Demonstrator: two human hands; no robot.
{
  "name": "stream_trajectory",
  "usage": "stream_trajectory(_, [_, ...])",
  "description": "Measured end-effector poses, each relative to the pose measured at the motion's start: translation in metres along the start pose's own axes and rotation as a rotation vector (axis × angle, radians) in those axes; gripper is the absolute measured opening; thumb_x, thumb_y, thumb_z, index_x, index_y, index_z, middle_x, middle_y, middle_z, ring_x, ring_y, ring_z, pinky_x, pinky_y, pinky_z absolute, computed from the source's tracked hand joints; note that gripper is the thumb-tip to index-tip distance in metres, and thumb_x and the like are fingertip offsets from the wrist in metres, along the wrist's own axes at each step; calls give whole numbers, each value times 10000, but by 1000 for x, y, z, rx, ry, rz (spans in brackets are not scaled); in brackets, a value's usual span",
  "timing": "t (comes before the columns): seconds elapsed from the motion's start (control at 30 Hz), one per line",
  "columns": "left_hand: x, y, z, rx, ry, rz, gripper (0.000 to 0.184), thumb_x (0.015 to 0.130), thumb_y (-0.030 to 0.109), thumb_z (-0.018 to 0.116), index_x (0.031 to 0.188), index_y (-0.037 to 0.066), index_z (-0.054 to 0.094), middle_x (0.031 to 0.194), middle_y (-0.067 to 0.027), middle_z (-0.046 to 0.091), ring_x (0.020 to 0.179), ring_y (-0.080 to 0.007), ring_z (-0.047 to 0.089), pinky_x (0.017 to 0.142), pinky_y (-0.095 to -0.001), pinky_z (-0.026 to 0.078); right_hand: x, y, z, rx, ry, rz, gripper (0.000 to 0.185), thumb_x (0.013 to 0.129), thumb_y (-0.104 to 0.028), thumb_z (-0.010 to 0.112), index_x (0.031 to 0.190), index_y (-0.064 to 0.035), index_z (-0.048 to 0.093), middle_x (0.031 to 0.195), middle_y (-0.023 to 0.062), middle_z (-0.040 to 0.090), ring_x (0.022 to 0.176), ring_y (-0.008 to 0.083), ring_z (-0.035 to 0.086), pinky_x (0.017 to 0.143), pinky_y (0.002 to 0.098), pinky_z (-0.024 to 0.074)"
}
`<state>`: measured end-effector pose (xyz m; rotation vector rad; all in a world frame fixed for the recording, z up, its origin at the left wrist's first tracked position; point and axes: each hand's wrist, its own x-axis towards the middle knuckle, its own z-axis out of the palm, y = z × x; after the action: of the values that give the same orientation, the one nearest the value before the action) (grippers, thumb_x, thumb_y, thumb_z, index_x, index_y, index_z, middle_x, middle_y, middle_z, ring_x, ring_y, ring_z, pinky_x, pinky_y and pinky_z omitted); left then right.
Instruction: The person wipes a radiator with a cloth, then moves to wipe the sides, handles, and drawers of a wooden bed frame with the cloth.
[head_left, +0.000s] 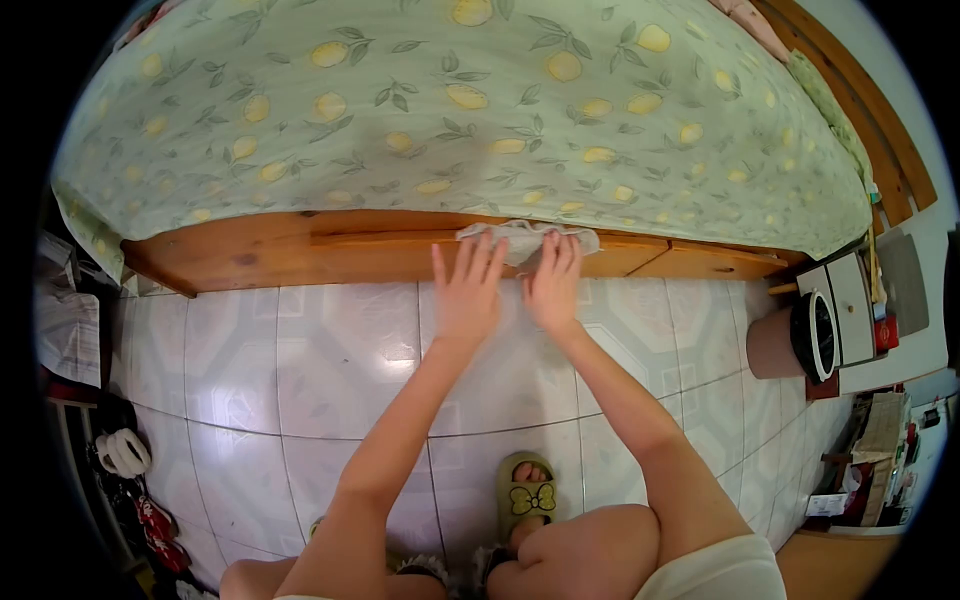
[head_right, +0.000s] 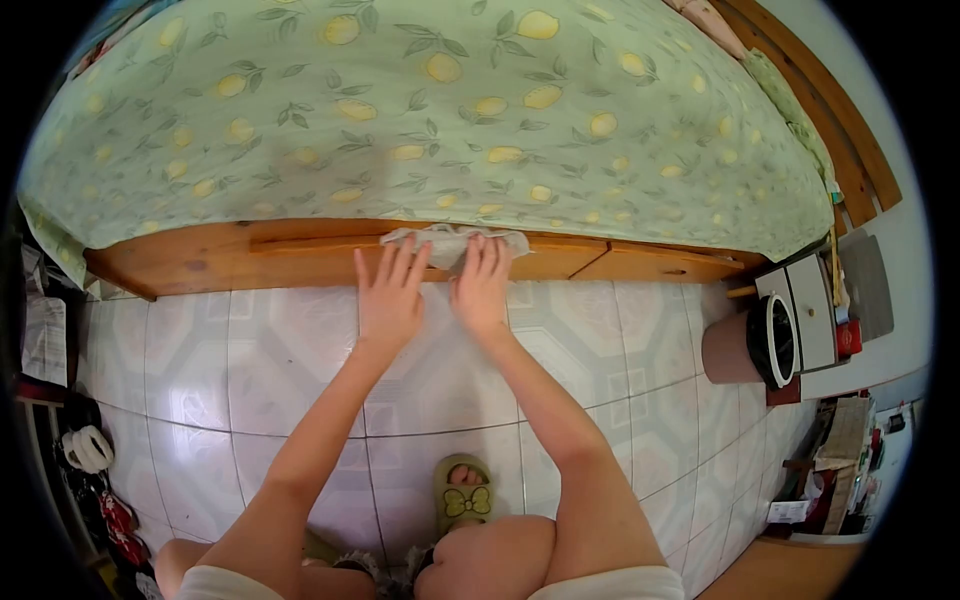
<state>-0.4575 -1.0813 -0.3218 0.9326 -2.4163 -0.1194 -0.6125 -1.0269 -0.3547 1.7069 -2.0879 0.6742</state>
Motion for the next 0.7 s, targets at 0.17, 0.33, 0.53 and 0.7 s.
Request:
stream_trajectory(0.17, [-21, -59, -43, 144, 21, -160, 607, 740, 116, 565, 1328, 120, 416, 1355, -111, 433, 1293, -282, 357, 1074, -627, 109, 21, -87, 10, 81, -46, -91, 718, 693, -116, 634, 1307, 83, 318, 1293, 248, 340, 1225, 440, 295, 1053, 560, 224])
stream_trajectory(0.33, [-32, -116, -69, 199, 109, -301, 514, 775, 109, 538, 1275, 52, 431, 1325, -112, 450, 1279, -291, 370, 1076, -580, 172, 41, -166, 34, 86, -139, -277, 616, 750, -162, 581, 1289, 71, 395, 1325, 228, 359, 1250, 387, 315, 1074, 538, 213])
stream_trajectory(0.53, [-46, -149, -69, 96, 256, -350, 469, 814, 72, 492, 1268, -15, 409, 1298, -149, 467, 1268, -323, 377, 1072, -531, 228, 50, -221, 61, 133, -31, -388, 503, 802, -179, 535, 1242, 55, 468, 1316, 202, 387, 1247, 360, 333, 1072, 500, 248])
stream_trajectory(0.7, [-47, -143, -65, 64, 300, -223, 450, 818, 71, 500, 1246, -38, 420, 1258, -188, 489, 1234, -362, 405, 1054, -525, 266, 55, -194, 61, 148, -52, -533, 456, 788, -183, 550, 1191, 26, 513, 1286, 185, 412, 1231, 341, 351, 1059, 478, 281])
